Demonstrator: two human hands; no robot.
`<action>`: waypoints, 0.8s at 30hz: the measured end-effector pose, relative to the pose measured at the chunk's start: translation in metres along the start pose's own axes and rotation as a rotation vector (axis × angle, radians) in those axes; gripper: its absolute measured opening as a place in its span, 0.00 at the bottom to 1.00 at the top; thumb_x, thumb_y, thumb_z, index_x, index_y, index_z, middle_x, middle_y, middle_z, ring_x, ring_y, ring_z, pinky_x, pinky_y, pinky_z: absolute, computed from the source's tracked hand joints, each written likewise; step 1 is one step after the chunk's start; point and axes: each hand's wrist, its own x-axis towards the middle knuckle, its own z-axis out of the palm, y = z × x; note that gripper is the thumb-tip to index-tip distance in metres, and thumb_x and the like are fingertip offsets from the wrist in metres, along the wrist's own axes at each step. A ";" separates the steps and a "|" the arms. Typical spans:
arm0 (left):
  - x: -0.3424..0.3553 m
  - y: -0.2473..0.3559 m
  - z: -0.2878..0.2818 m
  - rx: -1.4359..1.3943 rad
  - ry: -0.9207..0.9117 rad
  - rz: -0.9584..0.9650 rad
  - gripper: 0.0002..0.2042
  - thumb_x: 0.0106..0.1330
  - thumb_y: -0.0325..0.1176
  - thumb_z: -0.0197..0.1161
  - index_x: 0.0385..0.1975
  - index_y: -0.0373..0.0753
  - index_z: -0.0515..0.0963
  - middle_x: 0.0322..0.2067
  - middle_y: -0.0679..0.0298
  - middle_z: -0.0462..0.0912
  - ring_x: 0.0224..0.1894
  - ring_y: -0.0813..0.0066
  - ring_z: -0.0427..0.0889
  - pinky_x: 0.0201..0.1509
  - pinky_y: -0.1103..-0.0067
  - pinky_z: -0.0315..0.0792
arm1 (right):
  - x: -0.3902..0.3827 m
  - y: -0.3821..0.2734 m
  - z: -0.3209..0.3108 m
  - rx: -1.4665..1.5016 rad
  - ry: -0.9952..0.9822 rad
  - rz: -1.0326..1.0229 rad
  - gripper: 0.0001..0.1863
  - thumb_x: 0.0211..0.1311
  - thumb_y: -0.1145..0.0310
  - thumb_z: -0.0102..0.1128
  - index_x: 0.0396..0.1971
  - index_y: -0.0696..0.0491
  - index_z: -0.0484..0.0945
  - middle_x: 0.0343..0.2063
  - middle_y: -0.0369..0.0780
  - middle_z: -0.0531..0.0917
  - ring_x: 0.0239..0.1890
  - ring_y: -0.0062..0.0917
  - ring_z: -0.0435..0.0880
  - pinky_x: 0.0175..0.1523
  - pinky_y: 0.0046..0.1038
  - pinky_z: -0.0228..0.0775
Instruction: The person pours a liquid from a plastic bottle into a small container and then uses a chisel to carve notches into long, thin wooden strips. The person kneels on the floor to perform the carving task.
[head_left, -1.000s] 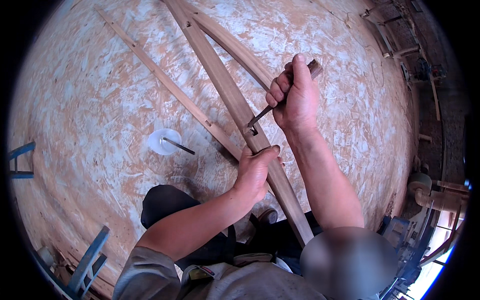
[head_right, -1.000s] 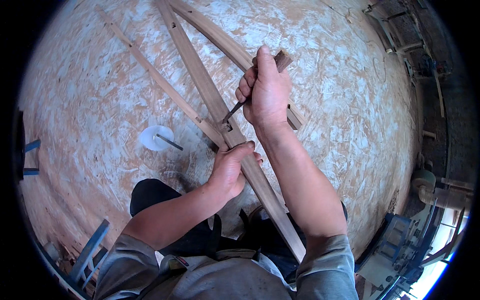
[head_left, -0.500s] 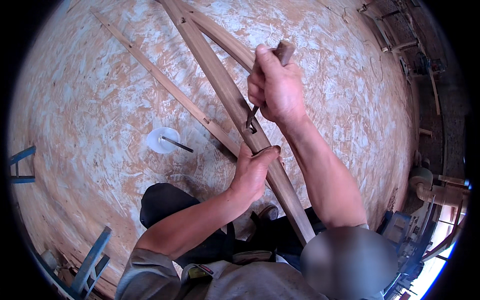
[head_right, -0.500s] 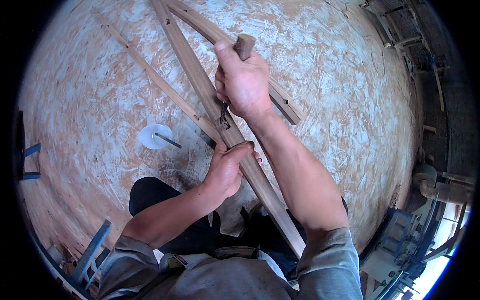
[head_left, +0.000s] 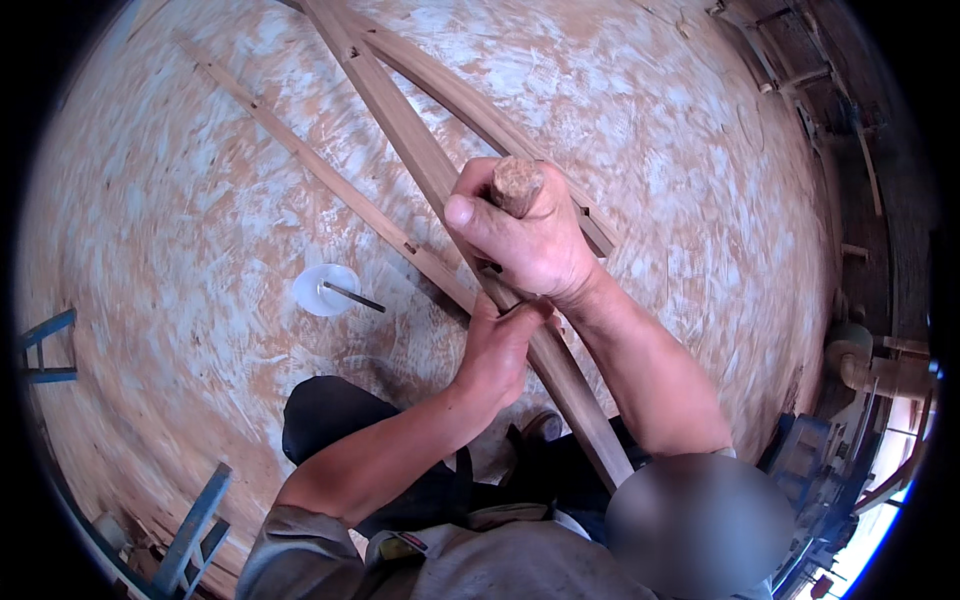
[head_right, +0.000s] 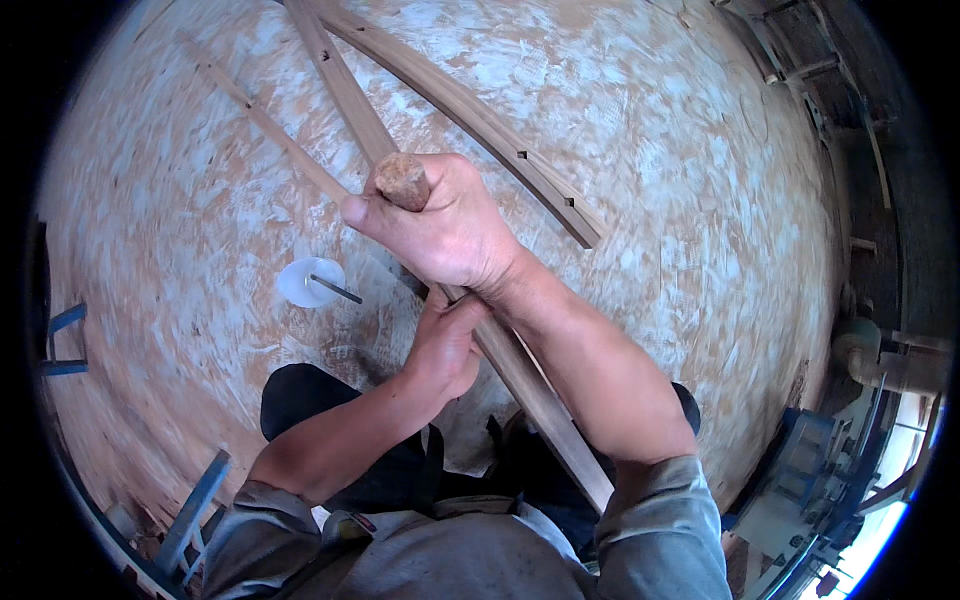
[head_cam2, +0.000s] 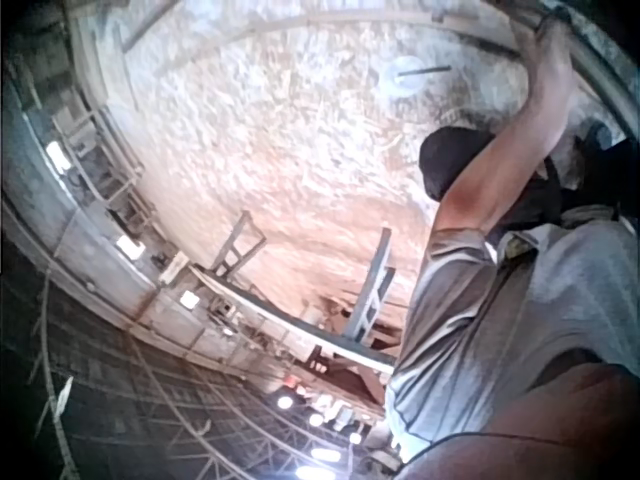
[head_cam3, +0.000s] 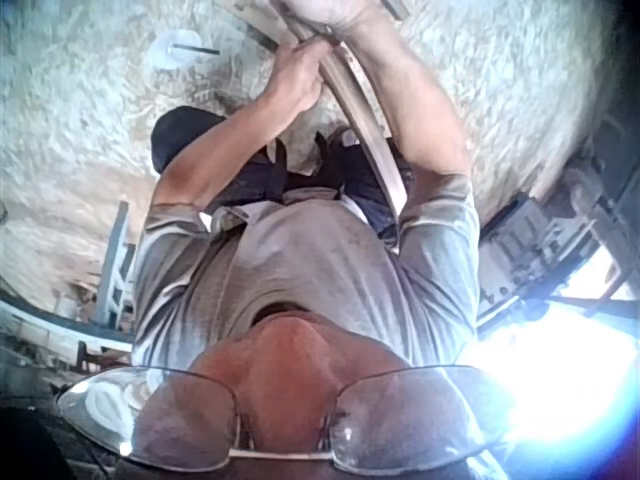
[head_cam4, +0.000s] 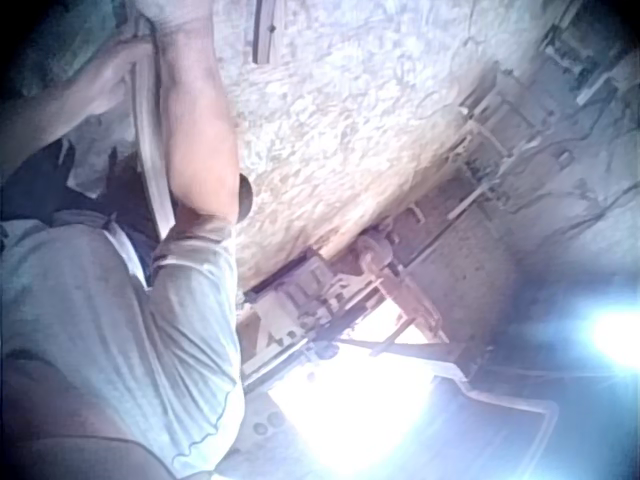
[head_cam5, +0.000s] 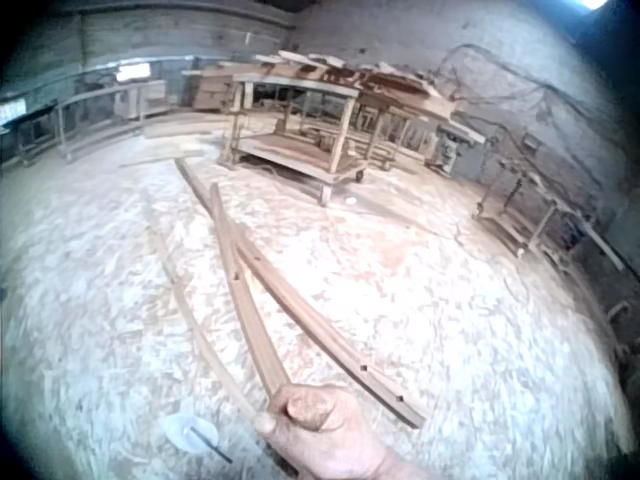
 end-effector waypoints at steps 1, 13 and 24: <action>0.001 -0.001 0.000 0.007 -0.010 -0.008 0.15 0.65 0.24 0.58 0.50 0.39 0.67 0.36 0.61 0.79 0.38 0.71 0.80 0.43 0.72 0.76 | 0.000 0.000 -0.003 -0.055 -0.042 -0.045 0.13 0.61 0.64 0.63 0.22 0.57 0.75 0.16 0.31 0.75 0.19 0.13 0.69 0.23 0.20 0.62; 0.001 0.009 0.011 -0.041 -0.094 -0.056 0.15 0.65 0.24 0.57 0.50 0.39 0.68 0.41 0.63 0.77 0.43 0.73 0.78 0.45 0.74 0.75 | -0.009 0.002 -0.011 0.189 0.082 -0.197 0.24 0.57 0.49 0.63 0.22 0.57 0.72 0.16 0.34 0.72 0.17 0.14 0.65 0.20 0.19 0.52; 0.013 -0.023 0.005 -0.084 -0.026 0.150 0.17 0.66 0.25 0.54 0.54 0.39 0.66 0.52 0.62 0.70 0.55 0.75 0.71 0.58 0.74 0.68 | -0.009 0.005 -0.005 -0.341 -0.149 -0.478 0.09 0.48 0.70 0.68 0.21 0.55 0.76 0.18 0.40 0.79 0.20 0.28 0.79 0.26 0.28 0.68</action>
